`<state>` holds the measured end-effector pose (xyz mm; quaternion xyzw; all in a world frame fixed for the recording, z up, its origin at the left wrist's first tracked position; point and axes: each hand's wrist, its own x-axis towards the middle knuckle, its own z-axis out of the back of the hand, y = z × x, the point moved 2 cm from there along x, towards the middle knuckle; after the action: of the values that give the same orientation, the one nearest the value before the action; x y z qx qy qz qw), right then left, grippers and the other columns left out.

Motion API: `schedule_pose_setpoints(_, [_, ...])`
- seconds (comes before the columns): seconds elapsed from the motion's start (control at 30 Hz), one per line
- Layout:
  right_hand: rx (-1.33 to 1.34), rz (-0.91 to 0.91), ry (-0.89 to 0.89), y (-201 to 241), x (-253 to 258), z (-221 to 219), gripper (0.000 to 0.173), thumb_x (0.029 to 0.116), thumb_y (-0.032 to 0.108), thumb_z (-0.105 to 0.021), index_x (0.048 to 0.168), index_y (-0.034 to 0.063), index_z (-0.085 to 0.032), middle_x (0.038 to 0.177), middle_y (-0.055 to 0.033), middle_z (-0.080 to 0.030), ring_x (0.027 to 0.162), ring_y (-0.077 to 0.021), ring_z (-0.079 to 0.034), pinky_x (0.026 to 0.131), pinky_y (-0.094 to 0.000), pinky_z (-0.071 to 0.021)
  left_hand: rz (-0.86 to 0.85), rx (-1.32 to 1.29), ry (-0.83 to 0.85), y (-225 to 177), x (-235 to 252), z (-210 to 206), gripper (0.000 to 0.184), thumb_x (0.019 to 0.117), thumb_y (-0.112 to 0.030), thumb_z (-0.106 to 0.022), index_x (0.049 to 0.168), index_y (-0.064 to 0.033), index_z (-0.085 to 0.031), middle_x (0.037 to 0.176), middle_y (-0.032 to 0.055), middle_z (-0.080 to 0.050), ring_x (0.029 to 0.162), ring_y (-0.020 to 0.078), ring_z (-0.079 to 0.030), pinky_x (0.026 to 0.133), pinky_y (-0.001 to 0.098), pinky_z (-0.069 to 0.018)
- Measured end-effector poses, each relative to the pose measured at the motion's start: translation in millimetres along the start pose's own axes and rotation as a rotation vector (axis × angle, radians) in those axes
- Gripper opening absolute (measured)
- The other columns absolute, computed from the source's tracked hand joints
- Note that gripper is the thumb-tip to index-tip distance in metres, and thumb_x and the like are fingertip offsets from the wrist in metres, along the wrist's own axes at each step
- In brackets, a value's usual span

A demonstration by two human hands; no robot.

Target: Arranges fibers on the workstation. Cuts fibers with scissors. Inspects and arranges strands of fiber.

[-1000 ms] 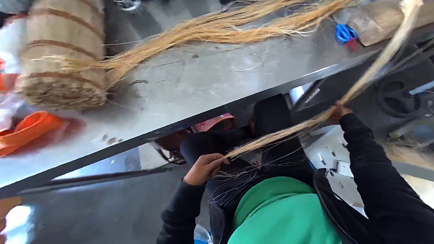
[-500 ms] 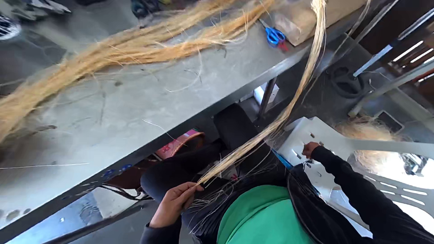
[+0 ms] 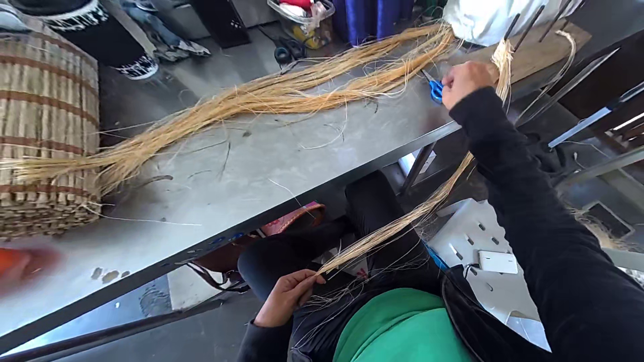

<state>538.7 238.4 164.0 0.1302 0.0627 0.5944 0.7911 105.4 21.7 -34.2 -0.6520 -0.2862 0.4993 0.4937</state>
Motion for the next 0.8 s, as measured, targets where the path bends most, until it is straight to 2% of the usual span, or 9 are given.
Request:
schedule_pose_setpoints(0.1, [-0.189, -0.176, 0.079, 10.1, 27.2, -24.4, 0.044, 0.0933, 0.014, -0.069, 0.128, -0.0117, -0.059, 0.137, -0.0336, -0.056, 0.131, -0.0484, -0.054, 0.103, -0.0656, -0.0439, 0.003, -0.013, 0.001, -0.5, -0.6, -1.7, 0.026, 0.0970, -0.004, -0.049, 0.094, -0.0085, -0.074, 0.054, -0.0148, -0.054, 0.042, -0.0077, -0.039, 0.041, 0.0102, -0.0324])
schedule_pose_setpoints(0.23, [-0.231, -0.193, 0.105, 7.7, 23.2, -25.1, 0.059, 0.0905, 0.017, -0.074, 0.134, -0.0146, -0.052, 0.138, -0.0368, -0.053, 0.131, -0.0526, -0.052, 0.102, -0.0690, -0.0426, -0.017, 0.018, 0.016, -7.4, 0.6, -5.1, 0.024, 0.0981, -0.005, -0.049, 0.096, -0.0076, -0.073, 0.058, -0.0157, -0.055, 0.045, -0.0080, -0.042, 0.044, 0.0103, -0.0349])
schedule_pose_setpoints(0.3, [-0.237, -0.144, 0.103, -4.6, 14.1, -21.8, 0.058, 0.0893, 0.021, -0.075, 0.130, -0.0153, -0.055, 0.132, -0.0404, -0.055, 0.126, -0.0577, -0.053, 0.097, -0.0739, -0.0423, -0.002, 0.041, 0.040, -7.7, 0.4, -4.9, 0.023, 0.0997, -0.006, -0.049, 0.097, -0.0063, -0.073, 0.058, -0.0157, -0.054, 0.046, -0.0076, -0.042, 0.045, 0.0108, -0.0360])
schedule_pose_setpoints(0.4, [-0.244, -0.100, 0.158, -27.6, -4.8, -16.8, 0.045, 0.0903, 0.021, -0.075, 0.115, -0.0143, -0.063, 0.122, -0.0433, -0.058, 0.121, -0.0612, -0.054, 0.094, -0.0773, -0.0405, 0.013, 0.013, 0.067, -5.7, 1.3, -4.8, 0.024, 0.1001, -0.005, -0.049, 0.097, -0.0056, -0.073, 0.058, -0.0153, -0.054, 0.046, -0.0082, -0.042, 0.045, 0.0103, -0.0352])
schedule_pose_setpoints(0.5, [-0.167, -0.055, 0.160, -48.4, -19.3, -25.7, 0.062, 0.0855, 0.011, -0.080, 0.137, -0.0104, -0.052, 0.128, -0.0460, -0.053, 0.124, -0.0651, -0.049, 0.097, -0.0802, -0.0367, 0.015, -0.015, 0.098, -2.7, 2.1, -7.6, 0.024, 0.1004, -0.005, -0.049, 0.097, -0.0042, -0.073, 0.057, -0.0148, -0.053, 0.045, -0.0080, -0.040, 0.044, 0.0103, -0.0330])
schedule_pose_setpoints(0.57, [-0.065, -0.064, 0.081, -57.2, -23.9, -41.5, 0.074, 0.0804, 0.002, -0.079, 0.146, -0.0037, -0.046, 0.126, -0.0436, -0.057, 0.119, -0.0635, -0.053, 0.096, -0.0789, -0.0390, 0.023, -0.036, 0.112, -2.3, 2.9, -7.4, 0.024, 0.1007, -0.005, -0.050, 0.097, -0.0041, -0.073, 0.057, -0.0143, -0.053, 0.044, -0.0078, -0.039, 0.043, 0.0104, -0.0317])
schedule_pose_setpoints(0.67, [0.115, -0.009, -0.081, -64.4, -34.8, -57.7, 0.066, 0.0825, -0.002, -0.070, 0.146, 0.0029, -0.052, 0.114, -0.0327, -0.068, 0.109, -0.0525, -0.063, 0.096, -0.0693, -0.0439, 0.053, -0.042, 0.110, 1.2, 3.5, -7.4, 0.023, 0.1017, -0.006, -0.051, 0.097, -0.0036, -0.073, 0.057, -0.0128, -0.053, 0.044, -0.0072, -0.039, 0.043, 0.0108, -0.0316])
schedule_pose_setpoints(0.73, [0.183, -0.019, -0.139, -62.5, -44.2, -65.8, 0.059, 0.0861, 0.001, -0.067, 0.143, 0.0005, -0.054, 0.118, -0.0267, -0.070, 0.114, -0.0450, -0.065, 0.102, -0.0622, -0.0459, 0.062, -0.018, 0.122, 6.2, 5.0, -7.3, 0.022, 0.1016, -0.007, -0.051, 0.098, -0.0039, -0.073, 0.057, -0.0128, -0.053, 0.045, -0.0069, -0.040, 0.043, 0.0111, -0.0327])
schedule_pose_setpoints(0.8, [0.213, -0.040, -0.207, -61.0, -49.7, -67.3, 0.055, 0.0864, 0.002, -0.067, 0.139, -0.0047, -0.053, 0.118, -0.0264, -0.070, 0.115, -0.0426, -0.066, 0.103, -0.0592, -0.0468, 0.059, 0.018, 0.126, 7.9, 9.3, -7.3, 0.022, 0.1010, -0.008, -0.051, 0.099, -0.0048, -0.073, 0.058, -0.0134, -0.054, 0.045, -0.0063, -0.041, 0.044, 0.0117, -0.0346])
